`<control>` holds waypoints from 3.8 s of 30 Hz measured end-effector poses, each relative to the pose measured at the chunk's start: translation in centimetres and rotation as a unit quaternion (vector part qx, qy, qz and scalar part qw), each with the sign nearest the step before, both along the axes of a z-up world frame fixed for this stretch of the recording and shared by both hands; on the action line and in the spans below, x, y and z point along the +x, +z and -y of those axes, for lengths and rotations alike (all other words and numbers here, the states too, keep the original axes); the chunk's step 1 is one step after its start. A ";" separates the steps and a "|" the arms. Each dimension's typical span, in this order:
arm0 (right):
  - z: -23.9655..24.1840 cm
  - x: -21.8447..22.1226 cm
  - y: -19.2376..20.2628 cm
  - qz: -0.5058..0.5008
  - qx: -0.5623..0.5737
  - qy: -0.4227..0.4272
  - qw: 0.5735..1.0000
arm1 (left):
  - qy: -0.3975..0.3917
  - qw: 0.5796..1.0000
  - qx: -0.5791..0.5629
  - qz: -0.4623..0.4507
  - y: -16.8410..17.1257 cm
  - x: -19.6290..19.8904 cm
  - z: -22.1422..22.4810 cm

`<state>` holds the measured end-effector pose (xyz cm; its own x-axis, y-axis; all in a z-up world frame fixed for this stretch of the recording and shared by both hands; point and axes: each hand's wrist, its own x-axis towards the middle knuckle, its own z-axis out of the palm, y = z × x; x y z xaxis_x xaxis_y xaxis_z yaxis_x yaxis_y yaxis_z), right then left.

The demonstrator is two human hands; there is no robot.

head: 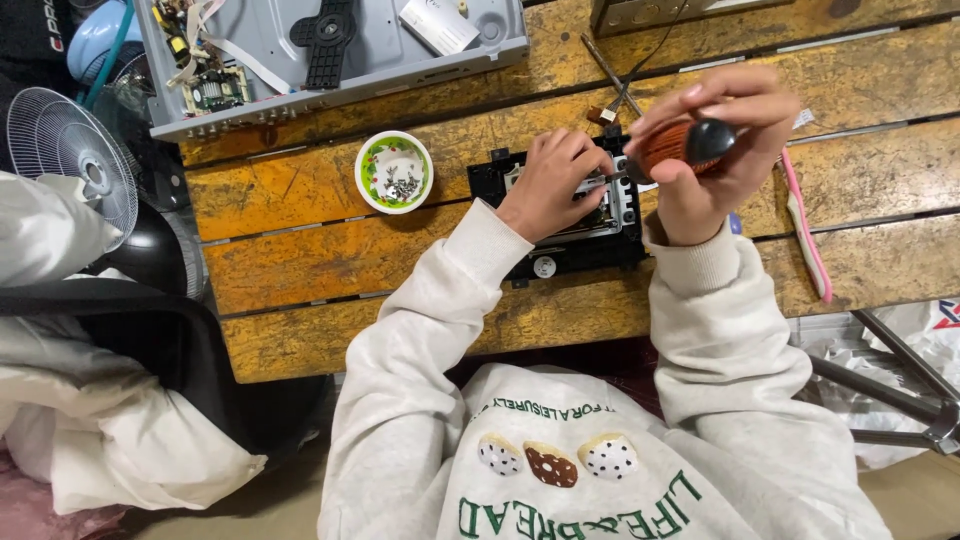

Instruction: Reassembling an optical disc drive by manually installing screws into the plastic housing using a screwdriver.

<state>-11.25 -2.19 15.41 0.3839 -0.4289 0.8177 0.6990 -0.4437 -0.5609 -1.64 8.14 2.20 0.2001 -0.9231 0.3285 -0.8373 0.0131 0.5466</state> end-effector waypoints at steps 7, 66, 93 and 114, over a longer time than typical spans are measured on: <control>2.2 -1.7 -3.6 -0.090 0.057 -0.001 0.994 | 0.000 1.000 -0.004 -0.002 -0.3 0.0 0.0; 2.2 -1.3 -2.0 -0.071 0.024 0.033 0.997 | 0.001 0.998 -0.049 0.029 -0.6 -0.3 0.0; 0.7 -1.6 -1.1 -0.121 -0.029 -0.077 0.989 | 0.005 0.999 -0.038 0.023 -0.2 -0.3 0.0; 0.6 -1.1 -1.1 -0.069 -0.009 -0.021 0.997 | 0.006 1.000 -0.024 0.015 -0.2 -0.3 0.0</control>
<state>-12.33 -2.83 14.27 0.4749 -0.4329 0.7662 0.5960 -0.4823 -0.6420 -1.99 8.11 2.00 0.2005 -0.9038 0.3781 -0.8534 0.0284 0.5204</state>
